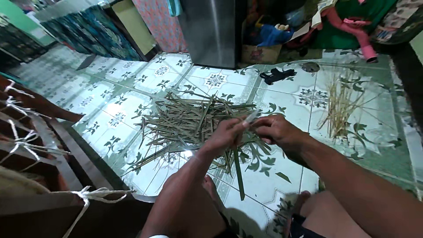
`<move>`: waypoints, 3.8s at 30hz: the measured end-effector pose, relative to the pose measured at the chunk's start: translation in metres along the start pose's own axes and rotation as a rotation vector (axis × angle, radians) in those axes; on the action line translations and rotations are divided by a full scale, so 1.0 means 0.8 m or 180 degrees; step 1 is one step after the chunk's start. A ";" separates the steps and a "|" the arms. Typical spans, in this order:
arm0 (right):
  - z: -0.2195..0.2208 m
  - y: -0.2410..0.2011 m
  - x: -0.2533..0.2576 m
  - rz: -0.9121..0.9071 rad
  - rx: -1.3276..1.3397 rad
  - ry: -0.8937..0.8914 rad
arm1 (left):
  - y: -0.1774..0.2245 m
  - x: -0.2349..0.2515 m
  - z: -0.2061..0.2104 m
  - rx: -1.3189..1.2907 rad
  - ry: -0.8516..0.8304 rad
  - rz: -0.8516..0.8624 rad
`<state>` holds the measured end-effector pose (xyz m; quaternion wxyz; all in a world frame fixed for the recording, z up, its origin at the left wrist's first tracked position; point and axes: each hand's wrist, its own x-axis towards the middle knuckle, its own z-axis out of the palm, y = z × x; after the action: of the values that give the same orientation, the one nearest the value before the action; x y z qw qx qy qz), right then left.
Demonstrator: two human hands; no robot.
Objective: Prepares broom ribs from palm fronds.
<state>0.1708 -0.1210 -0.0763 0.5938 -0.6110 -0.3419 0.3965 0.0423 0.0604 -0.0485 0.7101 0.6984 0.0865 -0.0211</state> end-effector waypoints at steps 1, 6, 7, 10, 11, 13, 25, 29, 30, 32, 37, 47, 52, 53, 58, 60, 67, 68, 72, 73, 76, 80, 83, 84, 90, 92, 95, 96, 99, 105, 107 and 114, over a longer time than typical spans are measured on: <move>-0.004 0.000 -0.001 0.0012 0.0029 -0.0102 | 0.005 -0.001 -0.007 -0.0185 0.0116 0.0052; -0.018 -0.003 -0.008 -0.0068 -0.0072 -0.0353 | 0.001 -0.001 -0.025 -0.0849 0.0125 0.0378; -0.018 -0.004 -0.008 -0.0061 -0.0095 -0.0347 | -0.001 -0.001 -0.020 -0.0724 0.0053 0.0295; -0.022 -0.008 -0.010 -0.0060 -0.0167 -0.0340 | 0.005 -0.003 -0.019 -0.0521 -0.0023 0.0231; -0.025 -0.008 -0.011 -0.0067 -0.0224 -0.0363 | 0.011 -0.007 -0.030 -0.0584 0.0113 0.0361; -0.032 -0.007 -0.014 -0.0070 -0.0309 -0.0433 | 0.023 -0.017 -0.061 -0.0862 0.0357 0.0760; -0.062 -0.004 -0.015 -0.0458 -0.1339 -0.0573 | 0.029 -0.055 -0.118 -0.1153 0.0380 0.1231; -0.080 -0.003 -0.018 -0.0483 -0.1516 -0.0498 | 0.035 -0.078 -0.147 -0.1189 0.0921 0.1557; -0.083 -0.003 -0.018 -0.0488 -0.1490 -0.0443 | 0.034 -0.081 -0.151 -0.1208 0.0939 0.1588; -0.085 -0.001 -0.017 -0.0528 -0.1438 -0.0364 | 0.029 -0.080 -0.151 -0.1251 0.0936 0.1502; -0.056 -0.001 -0.010 -0.0547 -0.1386 -0.0269 | 0.010 -0.056 -0.103 -0.0996 0.0423 0.0737; -0.086 0.005 -0.018 -0.0616 -0.1475 -0.0442 | 0.028 -0.068 -0.125 -0.1070 0.0587 0.1181; -0.113 0.002 -0.027 -0.0484 -0.1487 -0.0345 | 0.036 -0.085 -0.157 -0.1199 0.1043 0.1553; -0.118 0.002 -0.028 -0.0465 -0.1487 -0.0306 | 0.037 -0.089 -0.162 -0.1237 0.1106 0.1601; -0.140 0.004 -0.034 -0.0357 -0.1500 -0.0022 | 0.033 -0.100 -0.186 -0.1438 0.1471 0.1834; -0.139 0.006 -0.032 -0.0333 -0.1575 -0.0044 | 0.029 -0.098 -0.185 -0.1460 0.1466 0.1821; -0.110 0.006 -0.016 -0.0434 -0.1623 -0.0106 | 0.011 -0.067 -0.129 -0.0942 0.0652 0.0998; -0.113 0.007 -0.016 -0.0460 -0.1644 -0.0116 | 0.013 -0.068 -0.129 -0.0899 0.0662 0.0998; -0.127 0.010 -0.020 -0.0497 -0.1725 -0.0144 | 0.022 -0.082 -0.150 -0.0993 0.0899 0.1305; -0.130 0.011 -0.021 -0.0494 -0.1747 -0.0127 | 0.024 -0.084 -0.156 -0.1101 0.0961 0.1381; -0.135 0.010 -0.025 -0.0513 -0.1735 -0.0066 | 0.026 -0.087 -0.165 -0.1301 0.1071 0.1543; -0.134 0.011 -0.024 -0.0489 -0.1709 -0.0068 | 0.019 -0.080 -0.155 -0.1183 0.1005 0.1400; -0.130 0.010 -0.020 -0.0459 -0.1812 -0.0028 | 0.014 -0.070 -0.137 -0.1036 0.0797 0.1128; -0.131 0.011 -0.020 -0.0444 -0.1846 0.0008 | 0.016 -0.069 -0.135 -0.1016 0.0768 0.1127; -0.153 0.021 -0.024 -0.0319 -0.2025 0.0259 | 0.028 -0.089 -0.163 -0.1029 0.1155 0.1476; -0.166 0.023 -0.027 -0.0214 -0.2056 0.0390 | 0.030 -0.097 -0.173 -0.1040 0.1329 0.1594; -0.191 0.028 -0.034 -0.0063 -0.2179 0.0608 | 0.032 -0.108 -0.189 -0.1169 0.1556 0.1734; -0.201 0.031 -0.037 -0.0013 -0.2209 0.0683 | 0.032 -0.112 -0.194 -0.1218 0.1629 0.1775; -0.224 0.033 -0.047 0.0201 -0.2258 0.0910 | 0.029 -0.122 -0.210 -0.1242 0.1876 0.1922; -0.273 0.053 -0.066 0.0646 -0.2293 0.1394 | 0.020 -0.129 -0.243 -0.1655 0.3049 0.2073; -0.262 0.047 -0.063 0.0735 -0.2248 0.1420 | 0.019 -0.121 -0.238 -0.1627 0.3388 0.1908; -0.193 0.032 -0.029 0.0504 -0.1725 0.0968 | 0.000 -0.067 -0.156 -0.0464 0.1939 0.0684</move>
<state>0.2966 -0.2134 -0.1028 0.4210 -0.8239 -0.2938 0.2401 -0.0222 0.1799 -0.0418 0.6979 0.6251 0.2220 0.2700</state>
